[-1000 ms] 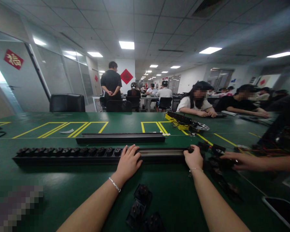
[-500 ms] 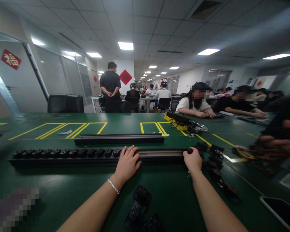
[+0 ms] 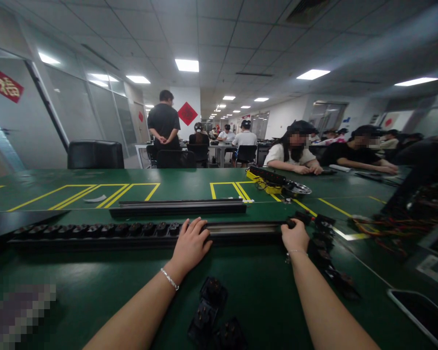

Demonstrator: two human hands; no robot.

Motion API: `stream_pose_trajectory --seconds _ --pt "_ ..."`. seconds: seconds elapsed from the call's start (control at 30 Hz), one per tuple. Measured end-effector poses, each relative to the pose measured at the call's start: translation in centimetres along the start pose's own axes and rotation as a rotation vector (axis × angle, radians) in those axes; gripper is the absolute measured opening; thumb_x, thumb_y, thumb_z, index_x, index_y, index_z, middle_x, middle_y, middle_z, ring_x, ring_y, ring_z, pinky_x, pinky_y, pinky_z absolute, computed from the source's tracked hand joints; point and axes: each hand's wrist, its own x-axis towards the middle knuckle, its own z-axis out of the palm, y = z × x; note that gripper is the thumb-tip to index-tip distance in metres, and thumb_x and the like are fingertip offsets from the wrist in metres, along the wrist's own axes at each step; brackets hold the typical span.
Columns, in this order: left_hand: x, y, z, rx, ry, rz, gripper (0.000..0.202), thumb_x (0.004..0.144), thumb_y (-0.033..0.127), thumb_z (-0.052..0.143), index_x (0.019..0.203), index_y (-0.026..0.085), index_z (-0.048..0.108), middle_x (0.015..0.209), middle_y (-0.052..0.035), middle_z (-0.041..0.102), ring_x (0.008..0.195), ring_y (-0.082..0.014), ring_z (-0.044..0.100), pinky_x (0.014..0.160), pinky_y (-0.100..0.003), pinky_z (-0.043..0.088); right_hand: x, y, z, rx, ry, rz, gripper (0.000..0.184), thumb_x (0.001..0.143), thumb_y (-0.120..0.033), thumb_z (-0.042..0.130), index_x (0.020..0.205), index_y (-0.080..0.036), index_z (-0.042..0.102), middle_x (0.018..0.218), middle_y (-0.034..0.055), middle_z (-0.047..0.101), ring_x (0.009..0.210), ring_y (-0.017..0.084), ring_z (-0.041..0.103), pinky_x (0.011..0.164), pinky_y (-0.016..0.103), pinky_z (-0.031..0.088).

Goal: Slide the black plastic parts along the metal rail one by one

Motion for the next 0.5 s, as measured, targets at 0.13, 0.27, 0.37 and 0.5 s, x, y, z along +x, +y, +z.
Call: stream_pose_trajectory --seconds 0.13,0.27,0.37,0.5 --pt "0.0 0.0 0.0 0.012 -0.016 -0.003 0.014 0.081 0.033 0.055 0.090 0.025 0.063 0.125 -0.0049 0.057 0.125 -0.0256 0.044 0.108 -0.051 0.027 1.1 1.2 -0.8 -0.026 0.035 0.054 0.046 0.071 -0.030 0.051 0.115 -0.015 0.056 0.104 0.0152 0.064 0.089 0.027 0.060 0.082 0.037 0.045" --pt "0.0 0.0 0.0 0.020 -0.014 -0.001 0.014 0.082 0.032 0.055 0.091 0.025 0.063 0.125 -0.0051 0.057 0.125 -0.0255 0.043 0.109 -0.051 0.027 2.1 2.3 -1.8 -0.069 0.036 0.057 0.045 0.070 -0.032 0.053 0.112 -0.018 0.058 0.102 0.0126 0.064 0.087 0.026 0.060 0.080 0.037 0.046" --pt "-0.1 0.0 0.0 0.018 -0.009 0.003 0.015 0.082 0.032 0.054 0.092 0.025 0.063 0.125 -0.0052 0.057 0.125 -0.0256 0.044 0.109 -0.051 0.027 2.2 2.5 -2.2 -0.138 -0.042 0.055 0.044 0.070 -0.034 0.052 0.112 -0.020 0.059 0.099 0.0114 0.065 0.089 0.027 0.061 0.078 0.037 0.046" --pt "-0.1 0.0 -0.1 0.006 -0.023 -0.012 0.023 0.085 0.034 0.049 0.103 0.024 0.060 0.128 -0.0051 0.056 0.126 -0.0242 0.043 0.110 -0.049 0.025 1.8 2.1 -2.6 -0.208 -0.067 0.060 0.046 0.071 -0.036 0.051 0.114 -0.019 0.057 0.103 0.0135 0.064 0.098 0.031 0.059 0.079 0.039 0.047"
